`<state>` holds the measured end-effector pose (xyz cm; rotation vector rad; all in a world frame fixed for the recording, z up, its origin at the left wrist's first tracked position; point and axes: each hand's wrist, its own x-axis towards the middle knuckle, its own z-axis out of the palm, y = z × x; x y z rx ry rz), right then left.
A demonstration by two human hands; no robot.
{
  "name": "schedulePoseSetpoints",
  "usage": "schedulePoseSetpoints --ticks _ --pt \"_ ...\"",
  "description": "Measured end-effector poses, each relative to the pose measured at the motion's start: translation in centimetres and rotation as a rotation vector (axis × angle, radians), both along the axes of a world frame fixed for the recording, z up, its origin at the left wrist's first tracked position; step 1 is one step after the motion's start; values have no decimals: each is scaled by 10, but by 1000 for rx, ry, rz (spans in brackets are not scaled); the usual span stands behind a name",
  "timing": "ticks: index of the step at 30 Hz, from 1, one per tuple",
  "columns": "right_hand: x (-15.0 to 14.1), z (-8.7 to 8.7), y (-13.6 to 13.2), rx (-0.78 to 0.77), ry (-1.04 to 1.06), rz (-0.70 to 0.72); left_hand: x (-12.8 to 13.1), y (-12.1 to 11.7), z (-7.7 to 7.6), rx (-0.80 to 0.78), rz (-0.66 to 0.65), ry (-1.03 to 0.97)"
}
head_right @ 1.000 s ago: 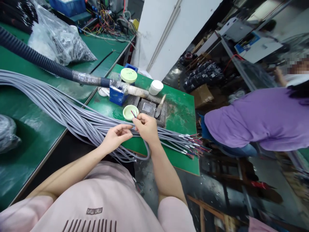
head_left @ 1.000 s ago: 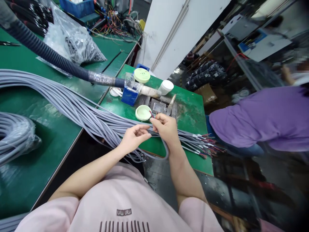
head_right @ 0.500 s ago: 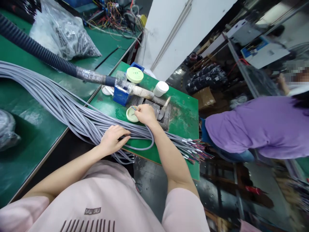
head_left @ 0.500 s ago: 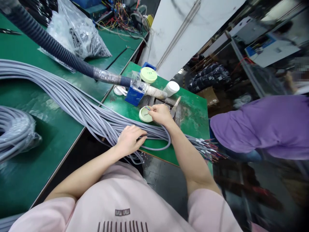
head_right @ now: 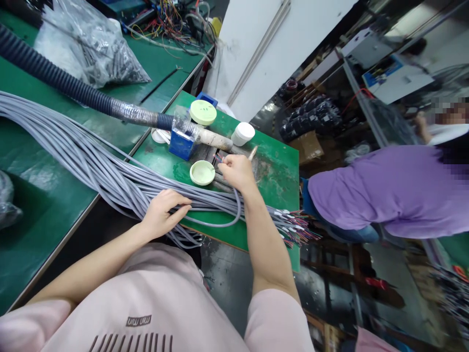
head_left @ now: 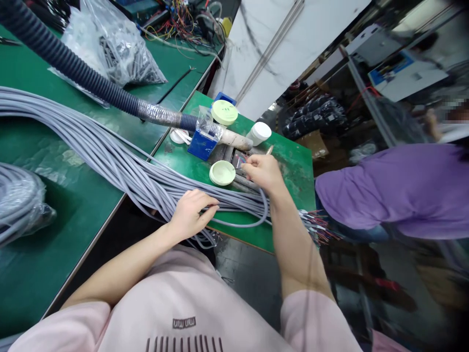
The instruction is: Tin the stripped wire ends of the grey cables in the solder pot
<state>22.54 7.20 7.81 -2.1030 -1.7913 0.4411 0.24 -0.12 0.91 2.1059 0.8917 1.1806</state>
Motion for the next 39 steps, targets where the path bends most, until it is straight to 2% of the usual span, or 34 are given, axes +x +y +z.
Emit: schedulePoseSetpoints --ticks 3,9,14,23,26,29,34,36,39 --pt "24 -3 1 38 33 -95 -5 2 3 26 37 -26" --pt "54 -26 16 9 -46 -228 -4 7 -5 100 29 42" --pt "61 -40 27 -43 -115 -238 -3 7 -4 121 32 69" --pt "63 -48 34 -75 -146 -241 -3 7 -4 132 38 103" --pt "63 -44 31 -66 -139 -243 -2 7 -5 131 36 96" --pt "55 -30 21 9 -38 -219 -2 7 -5 145 35 94" --pt "19 1 -3 50 216 -51 -2 7 -5 165 33 112" --pt "2 6 -7 20 206 26 -2 7 -5 161 35 122" --pt "-18 5 -5 -23 93 116 -3 7 -6 152 32 123"
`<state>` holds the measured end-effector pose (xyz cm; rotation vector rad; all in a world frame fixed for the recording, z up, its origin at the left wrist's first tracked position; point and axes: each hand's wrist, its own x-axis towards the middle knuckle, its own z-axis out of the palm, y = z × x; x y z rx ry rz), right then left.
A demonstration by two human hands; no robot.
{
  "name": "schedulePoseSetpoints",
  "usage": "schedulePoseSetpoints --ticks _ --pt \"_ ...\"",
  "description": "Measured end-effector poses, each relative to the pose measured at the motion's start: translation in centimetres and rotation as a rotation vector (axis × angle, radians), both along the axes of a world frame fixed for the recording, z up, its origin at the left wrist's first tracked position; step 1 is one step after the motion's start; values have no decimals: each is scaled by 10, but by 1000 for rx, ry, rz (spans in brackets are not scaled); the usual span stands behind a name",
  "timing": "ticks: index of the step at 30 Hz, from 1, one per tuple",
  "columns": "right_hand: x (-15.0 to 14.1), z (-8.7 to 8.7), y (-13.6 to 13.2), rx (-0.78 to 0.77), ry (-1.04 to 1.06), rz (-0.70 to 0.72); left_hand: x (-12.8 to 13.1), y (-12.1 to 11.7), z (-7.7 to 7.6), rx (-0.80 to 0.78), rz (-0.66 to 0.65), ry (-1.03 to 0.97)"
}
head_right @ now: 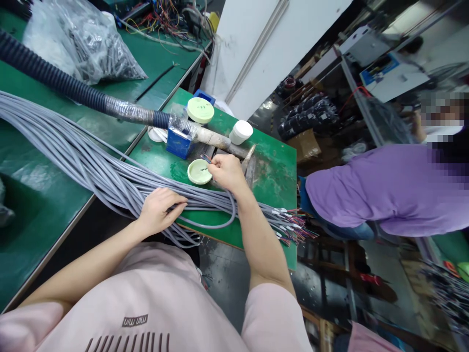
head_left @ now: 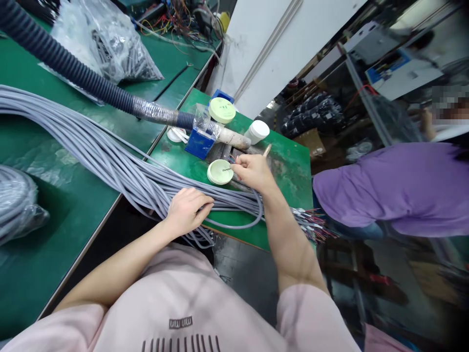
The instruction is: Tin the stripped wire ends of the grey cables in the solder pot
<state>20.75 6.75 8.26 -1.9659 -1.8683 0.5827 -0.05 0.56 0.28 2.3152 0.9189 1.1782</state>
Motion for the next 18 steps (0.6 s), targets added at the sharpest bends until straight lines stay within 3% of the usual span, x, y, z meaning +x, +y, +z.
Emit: schedulePoseSetpoints --ticks 11,18 --pt "-26 -20 18 -123 -411 92 -1 0 0 74 35 -2" --pt "-11 -11 14 -30 -338 43 -2 -1 -1 64 31 2"
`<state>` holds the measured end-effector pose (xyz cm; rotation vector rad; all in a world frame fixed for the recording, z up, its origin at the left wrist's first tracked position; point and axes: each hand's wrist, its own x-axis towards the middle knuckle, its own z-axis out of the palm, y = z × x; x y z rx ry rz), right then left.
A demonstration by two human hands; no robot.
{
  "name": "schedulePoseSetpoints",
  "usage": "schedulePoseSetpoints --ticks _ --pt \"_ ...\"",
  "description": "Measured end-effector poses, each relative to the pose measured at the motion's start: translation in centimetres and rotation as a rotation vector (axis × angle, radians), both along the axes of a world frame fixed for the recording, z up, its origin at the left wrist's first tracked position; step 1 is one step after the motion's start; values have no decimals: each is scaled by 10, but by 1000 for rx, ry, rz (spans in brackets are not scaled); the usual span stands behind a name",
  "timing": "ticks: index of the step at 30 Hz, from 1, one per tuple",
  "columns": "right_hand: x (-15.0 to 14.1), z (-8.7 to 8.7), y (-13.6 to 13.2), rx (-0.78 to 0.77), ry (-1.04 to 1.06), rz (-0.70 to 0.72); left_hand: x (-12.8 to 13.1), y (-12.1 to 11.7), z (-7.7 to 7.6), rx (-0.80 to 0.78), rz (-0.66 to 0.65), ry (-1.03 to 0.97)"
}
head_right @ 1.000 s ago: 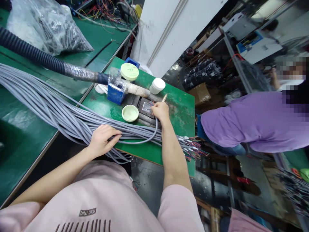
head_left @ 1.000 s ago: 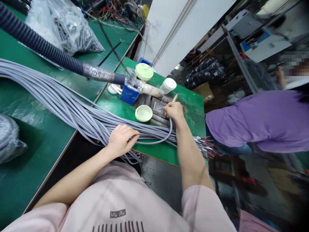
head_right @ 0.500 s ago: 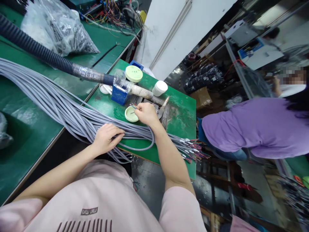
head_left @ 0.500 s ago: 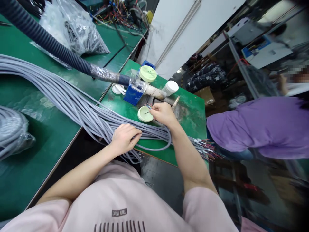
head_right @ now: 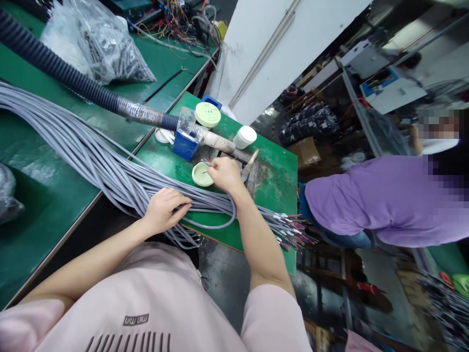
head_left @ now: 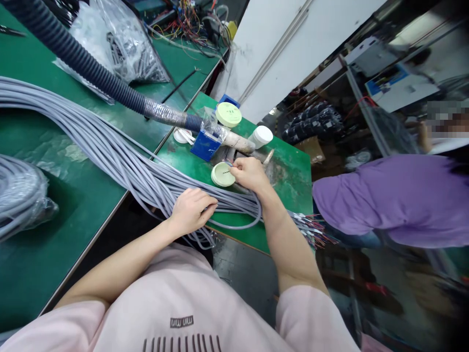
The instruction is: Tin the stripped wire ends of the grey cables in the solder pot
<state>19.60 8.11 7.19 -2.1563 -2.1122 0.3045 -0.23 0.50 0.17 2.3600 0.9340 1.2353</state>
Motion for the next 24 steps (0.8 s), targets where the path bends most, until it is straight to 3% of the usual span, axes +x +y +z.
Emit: schedulePoseSetpoints --ticks 5,11,17,24 --pt "40 9 -7 116 201 -170 1 0 0 -8 -14 -2" --pt "78 -16 6 85 159 -358 1 1 -1 21 -15 -1" --pt "88 -38 17 47 76 -395 1 1 0 22 -13 -7" --pt "90 -43 22 35 80 -396 2 2 0 10 -18 -5"
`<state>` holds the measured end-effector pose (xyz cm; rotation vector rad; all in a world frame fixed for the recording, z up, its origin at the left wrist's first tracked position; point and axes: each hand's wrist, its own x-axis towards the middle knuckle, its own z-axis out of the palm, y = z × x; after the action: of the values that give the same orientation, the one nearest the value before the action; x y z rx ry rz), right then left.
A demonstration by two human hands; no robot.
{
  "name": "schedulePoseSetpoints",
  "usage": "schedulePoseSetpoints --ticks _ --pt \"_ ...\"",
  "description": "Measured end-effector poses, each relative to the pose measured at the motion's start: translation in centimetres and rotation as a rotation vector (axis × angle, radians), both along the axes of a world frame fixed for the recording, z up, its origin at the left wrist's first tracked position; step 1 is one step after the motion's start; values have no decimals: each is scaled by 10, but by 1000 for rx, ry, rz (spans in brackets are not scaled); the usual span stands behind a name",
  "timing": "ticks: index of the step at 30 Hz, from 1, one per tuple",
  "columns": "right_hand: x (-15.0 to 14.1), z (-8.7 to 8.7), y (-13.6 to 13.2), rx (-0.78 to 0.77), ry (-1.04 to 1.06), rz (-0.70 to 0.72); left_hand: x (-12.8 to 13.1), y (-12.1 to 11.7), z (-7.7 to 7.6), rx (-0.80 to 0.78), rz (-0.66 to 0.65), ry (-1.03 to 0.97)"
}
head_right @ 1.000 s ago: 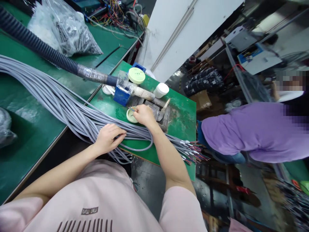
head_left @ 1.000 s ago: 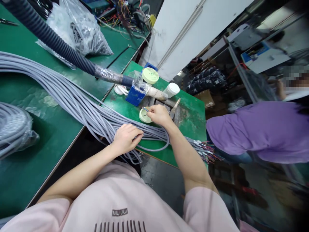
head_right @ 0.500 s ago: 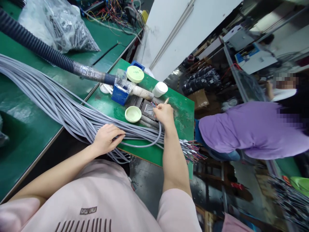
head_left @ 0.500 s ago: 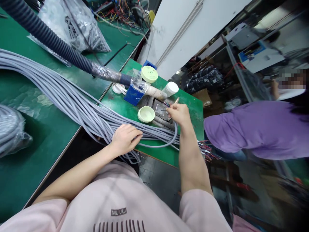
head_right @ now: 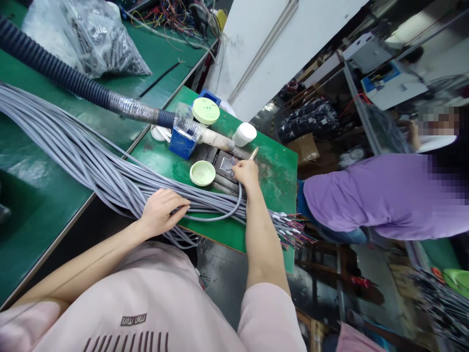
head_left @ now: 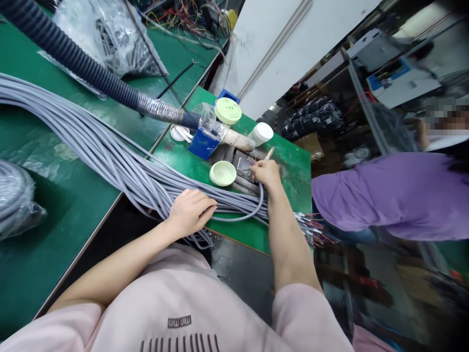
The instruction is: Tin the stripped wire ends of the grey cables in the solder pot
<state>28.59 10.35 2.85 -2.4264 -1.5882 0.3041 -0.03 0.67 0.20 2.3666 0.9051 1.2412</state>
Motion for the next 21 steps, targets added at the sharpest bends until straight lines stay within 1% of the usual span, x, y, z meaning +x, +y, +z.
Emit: schedulePoseSetpoints --ticks 2,4,6,8,10,12,14,16,17,19,21 --pt "-1 4 -2 10 7 -1 0 0 0 -2 2 -1" --pt "-5 13 -11 43 61 8 0 0 -1 -3 5 -6" --pt "-14 26 -26 118 238 38 -1 0 -1 -12 4 -7" --pt "-29 41 -46 215 511 88 0 -1 -1 -41 -3 -16" --pt "-48 55 -69 274 690 114 2 -1 1 -112 -26 -87" --pt "-68 65 -89 296 782 143 9 -2 4 -273 -63 -253" --pt "-84 70 -104 314 815 178 19 -3 7 -542 -114 -487" --pt "-96 72 -114 321 821 213 31 -5 12 -845 -192 -723" --pt "-100 71 -117 319 825 227 38 -6 14 -965 -236 -832" --pt "-107 70 -122 307 839 245 50 -9 19 -1113 -282 -1033" --pt "-111 70 -124 292 862 255 60 -13 23 -1177 -289 -1182"
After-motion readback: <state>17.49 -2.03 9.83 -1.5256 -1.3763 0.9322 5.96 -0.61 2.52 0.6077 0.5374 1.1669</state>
